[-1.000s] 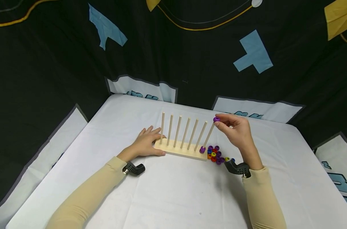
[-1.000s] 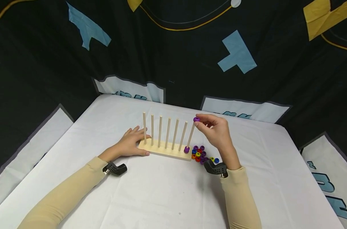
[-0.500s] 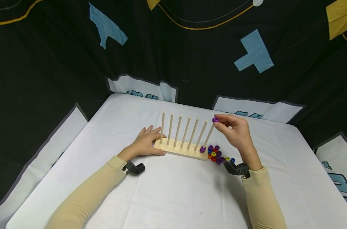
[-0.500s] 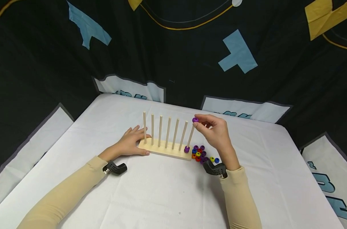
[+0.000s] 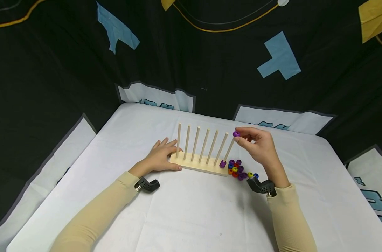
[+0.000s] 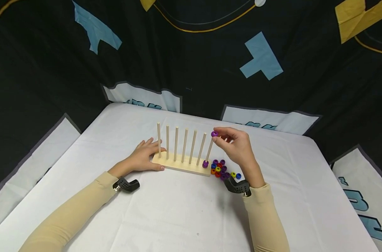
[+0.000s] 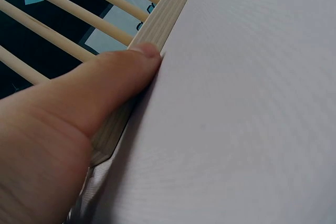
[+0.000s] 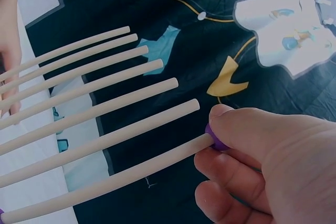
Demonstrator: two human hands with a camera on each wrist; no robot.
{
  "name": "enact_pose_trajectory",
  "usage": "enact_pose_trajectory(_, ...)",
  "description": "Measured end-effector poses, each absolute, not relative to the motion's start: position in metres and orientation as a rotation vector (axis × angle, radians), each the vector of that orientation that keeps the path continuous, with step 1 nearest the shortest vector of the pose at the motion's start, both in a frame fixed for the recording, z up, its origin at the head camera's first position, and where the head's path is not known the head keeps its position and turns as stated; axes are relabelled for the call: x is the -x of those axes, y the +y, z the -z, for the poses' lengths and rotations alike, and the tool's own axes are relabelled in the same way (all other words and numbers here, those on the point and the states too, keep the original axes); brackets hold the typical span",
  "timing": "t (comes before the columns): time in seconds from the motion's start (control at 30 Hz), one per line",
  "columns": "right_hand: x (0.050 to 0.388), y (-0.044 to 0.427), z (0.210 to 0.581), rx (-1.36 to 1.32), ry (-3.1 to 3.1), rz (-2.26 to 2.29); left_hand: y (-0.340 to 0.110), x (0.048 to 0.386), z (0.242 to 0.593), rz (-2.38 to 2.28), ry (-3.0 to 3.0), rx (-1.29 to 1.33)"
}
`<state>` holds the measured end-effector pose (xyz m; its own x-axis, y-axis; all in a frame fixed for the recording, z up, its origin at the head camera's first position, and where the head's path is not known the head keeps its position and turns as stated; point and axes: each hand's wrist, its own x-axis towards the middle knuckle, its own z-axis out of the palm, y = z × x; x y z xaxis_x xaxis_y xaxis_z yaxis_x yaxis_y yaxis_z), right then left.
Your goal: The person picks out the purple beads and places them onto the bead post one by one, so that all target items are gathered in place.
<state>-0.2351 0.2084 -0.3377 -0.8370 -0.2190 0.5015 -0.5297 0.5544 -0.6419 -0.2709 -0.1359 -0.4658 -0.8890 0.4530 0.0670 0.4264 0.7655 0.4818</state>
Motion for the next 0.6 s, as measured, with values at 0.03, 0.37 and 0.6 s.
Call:
enact_pose_trajectory(0.03, 0.2350, 0.2086, 0.3378, -0.607, -2.439, -1.180, -0.1360, 0.2710, 0.4657, -0.772, 2.903, -0.724)
enact_pose_trajectory(0.37, 0.2359, 0.2092, 0.3405, -0.603, -2.490, -1.161, -0.1363, 0.2704, 0.4649, -0.764, 2.898, -0.717)
enact_pose_trajectory(0.6, 0.2344, 0.2084, 0.3398, -0.568, -2.549, -1.157, -0.1360, 0.2688, 0.4628, -0.758, 2.904, -0.727)
